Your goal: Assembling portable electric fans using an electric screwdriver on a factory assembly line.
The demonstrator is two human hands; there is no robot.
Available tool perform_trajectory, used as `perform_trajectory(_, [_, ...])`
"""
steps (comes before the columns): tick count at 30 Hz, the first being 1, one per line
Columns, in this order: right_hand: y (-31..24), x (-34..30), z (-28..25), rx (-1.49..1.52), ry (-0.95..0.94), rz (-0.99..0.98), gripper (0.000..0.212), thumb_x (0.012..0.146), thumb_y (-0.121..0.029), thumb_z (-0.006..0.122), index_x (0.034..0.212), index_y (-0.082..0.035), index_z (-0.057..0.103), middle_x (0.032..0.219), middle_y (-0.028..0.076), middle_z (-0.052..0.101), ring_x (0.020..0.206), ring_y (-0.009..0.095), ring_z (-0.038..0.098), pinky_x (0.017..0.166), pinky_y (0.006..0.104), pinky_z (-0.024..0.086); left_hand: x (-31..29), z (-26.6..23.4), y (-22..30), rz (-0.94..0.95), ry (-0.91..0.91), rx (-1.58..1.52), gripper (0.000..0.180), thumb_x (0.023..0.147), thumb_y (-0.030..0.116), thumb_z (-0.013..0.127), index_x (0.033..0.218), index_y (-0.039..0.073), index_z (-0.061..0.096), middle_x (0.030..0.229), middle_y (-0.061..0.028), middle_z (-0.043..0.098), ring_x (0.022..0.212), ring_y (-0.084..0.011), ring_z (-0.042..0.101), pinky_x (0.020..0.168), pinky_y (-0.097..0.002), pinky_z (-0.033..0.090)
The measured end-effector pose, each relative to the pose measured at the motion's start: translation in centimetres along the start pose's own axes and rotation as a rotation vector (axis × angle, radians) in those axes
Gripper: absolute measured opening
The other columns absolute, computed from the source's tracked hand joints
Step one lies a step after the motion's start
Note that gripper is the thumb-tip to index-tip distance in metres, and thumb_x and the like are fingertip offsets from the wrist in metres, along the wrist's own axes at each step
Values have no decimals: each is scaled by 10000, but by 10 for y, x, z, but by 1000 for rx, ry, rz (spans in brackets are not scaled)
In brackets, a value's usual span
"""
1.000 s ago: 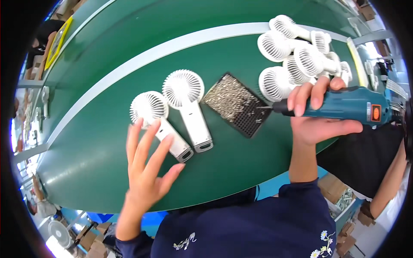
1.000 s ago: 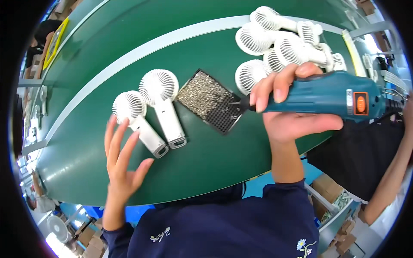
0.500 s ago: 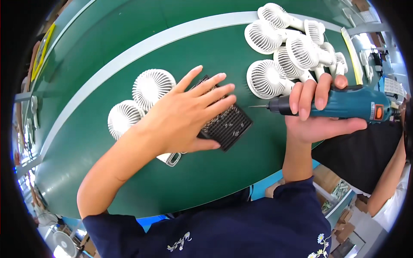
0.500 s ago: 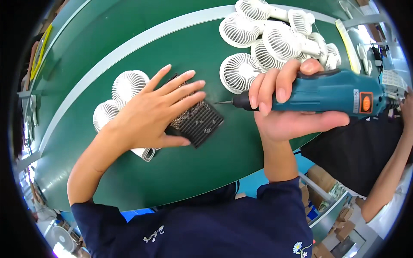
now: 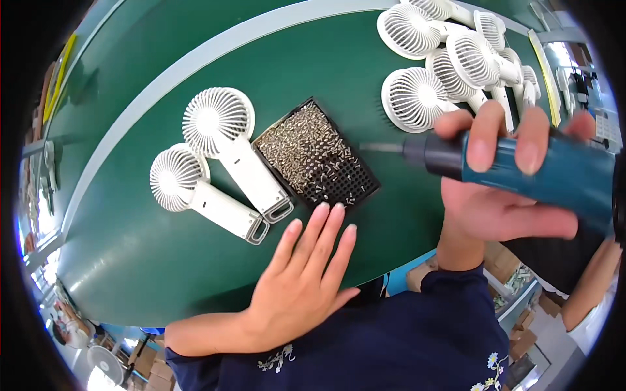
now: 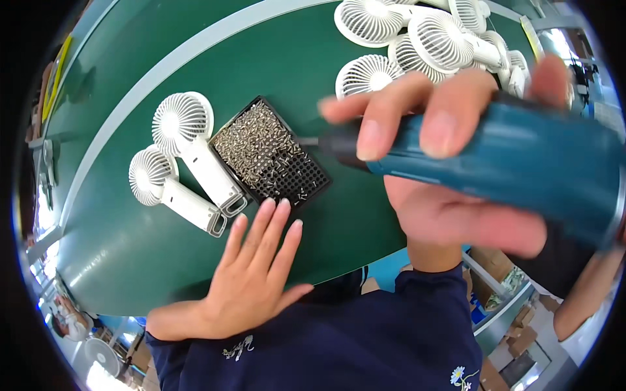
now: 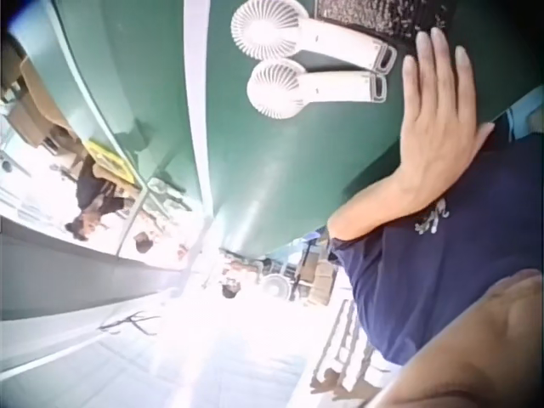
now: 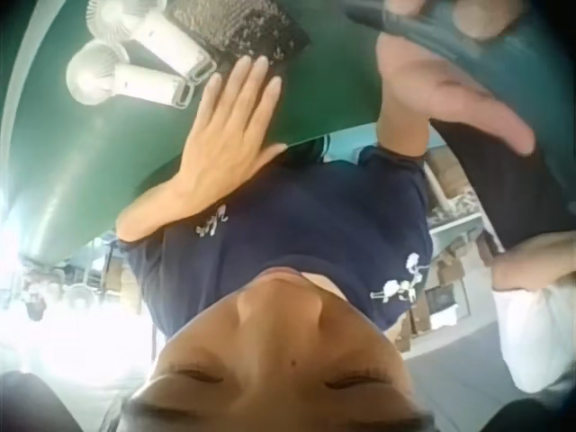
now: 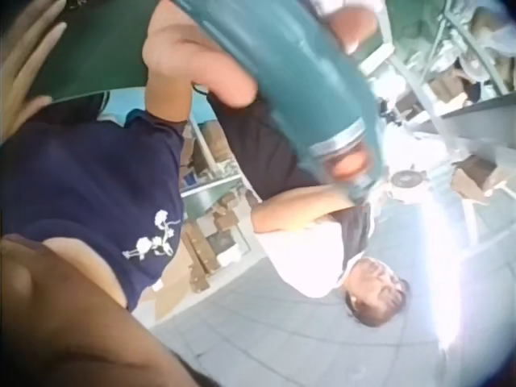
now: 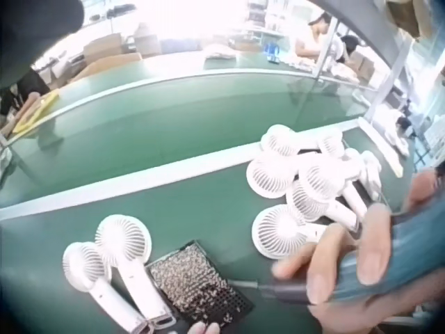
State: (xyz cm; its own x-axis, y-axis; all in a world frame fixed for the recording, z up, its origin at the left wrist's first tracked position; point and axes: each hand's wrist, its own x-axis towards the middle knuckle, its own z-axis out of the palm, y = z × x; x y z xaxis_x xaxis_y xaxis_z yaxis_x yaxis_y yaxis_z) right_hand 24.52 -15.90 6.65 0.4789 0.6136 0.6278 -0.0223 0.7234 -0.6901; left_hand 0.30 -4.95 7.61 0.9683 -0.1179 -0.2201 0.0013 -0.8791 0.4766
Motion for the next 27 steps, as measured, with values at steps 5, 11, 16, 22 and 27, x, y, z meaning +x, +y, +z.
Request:
perform_trajectory(5, [6, -9, 13, 79, -49, 70, 828, 863, -747, 532, 1533, -328, 287, 987, 1, 518, 669, 152, 527, 605, 327, 457, 14, 8, -23, -42, 94, 37, 763, 865, 456, 657, 1420, -25, 453, 1526, -193, 401, 1459, -340, 331, 1180, -565, 193])
perform_trajectory(11, [12, -26, 41, 160, 128, 252, 770, 809, -801, 567, 1303, -225, 439, 781, 22, 519, 542, 158, 493, 497, 299, 379, -31, 6, -48, -46, 310, 122, 706, 804, 434, 714, 1417, 129, 543, 1537, -152, 428, 1437, -353, 372, 1156, -586, 212])
perform_trajectory(16, [25, -33, 58, 187, 17, 107, 813, 794, -788, 594, 1219, -112, 439, 781, 127, 532, 544, 239, 495, 527, 370, 420, -27, 5, -79, -295, 309, 185, 787, 778, 456, 744, 1464, 166, 488, 1575, -181, 343, 1459, -361, 322, 1162, -605, 156])
perform_trajectory(22, [36, -30, 45, 199, -33, 156, 891, 757, -814, 598, 1285, -115, 439, 801, 131, 525, 577, 246, 496, 532, 375, 429, -20, 27, -72, -307, 339, 233, 813, 756, 497, 748, 1470, 210, 487, 1570, -152, 363, 1421, -319, 376, 1174, -561, 87])
perform_trajectory(27, [39, -28, 47, 59, -29, 192, 882, 761, -880, 499, 1312, -194, 434, 781, 43, 489, 540, 187, 493, 509, 348, 418, -20, 32, -72, -289, 338, 252, 780, 830, 486, 686, 1491, 147, 450, 1584, -162, 331, 1460, -331, 311, 1184, -555, 1])
